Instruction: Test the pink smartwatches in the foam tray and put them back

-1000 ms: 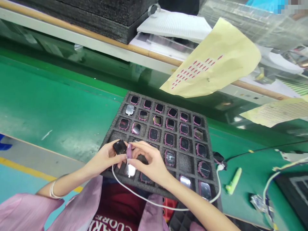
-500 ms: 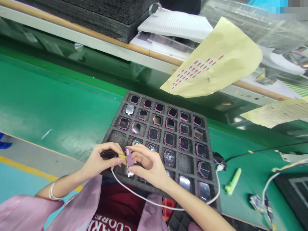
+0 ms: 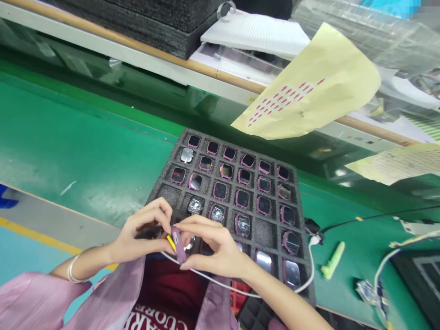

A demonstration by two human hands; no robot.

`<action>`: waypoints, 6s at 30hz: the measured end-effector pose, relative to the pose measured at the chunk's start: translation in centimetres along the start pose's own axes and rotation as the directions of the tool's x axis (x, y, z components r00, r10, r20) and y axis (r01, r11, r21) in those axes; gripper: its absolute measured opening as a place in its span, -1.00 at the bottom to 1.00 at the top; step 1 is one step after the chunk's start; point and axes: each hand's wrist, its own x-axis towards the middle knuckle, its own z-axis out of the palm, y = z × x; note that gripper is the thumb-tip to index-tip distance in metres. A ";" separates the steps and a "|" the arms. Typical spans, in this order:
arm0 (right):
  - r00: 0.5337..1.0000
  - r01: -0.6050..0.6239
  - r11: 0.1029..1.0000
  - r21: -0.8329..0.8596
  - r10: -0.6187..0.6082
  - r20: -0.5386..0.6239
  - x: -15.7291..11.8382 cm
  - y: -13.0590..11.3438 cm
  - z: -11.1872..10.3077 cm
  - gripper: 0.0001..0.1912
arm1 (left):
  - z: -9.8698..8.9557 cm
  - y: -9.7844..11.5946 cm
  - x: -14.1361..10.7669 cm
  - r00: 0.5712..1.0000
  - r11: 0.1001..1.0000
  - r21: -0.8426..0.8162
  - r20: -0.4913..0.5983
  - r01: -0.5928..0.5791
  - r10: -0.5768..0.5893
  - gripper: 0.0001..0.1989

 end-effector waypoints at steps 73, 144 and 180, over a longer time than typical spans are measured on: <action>0.996 0.082 0.664 -0.743 -0.084 0.035 0.7 0.6 -0.2 -0.63 | 2.2 -2.2 0.1 0.865 0.865 0.109 0.062 0.490 -0.498 -0.72; 0.990 0.137 0.303 -0.943 -0.056 0.126 5.4 1.4 4.4 -0.77 | -2.1 -0.3 -8.3 0.855 0.824 -0.339 -0.094 0.453 -0.509 -0.65; 0.965 0.252 0.662 -0.705 -0.113 0.239 3.3 2.4 2.4 -0.55 | 1.0 -1.5 -4.8 0.869 0.858 -0.265 -0.113 0.441 -0.481 -0.73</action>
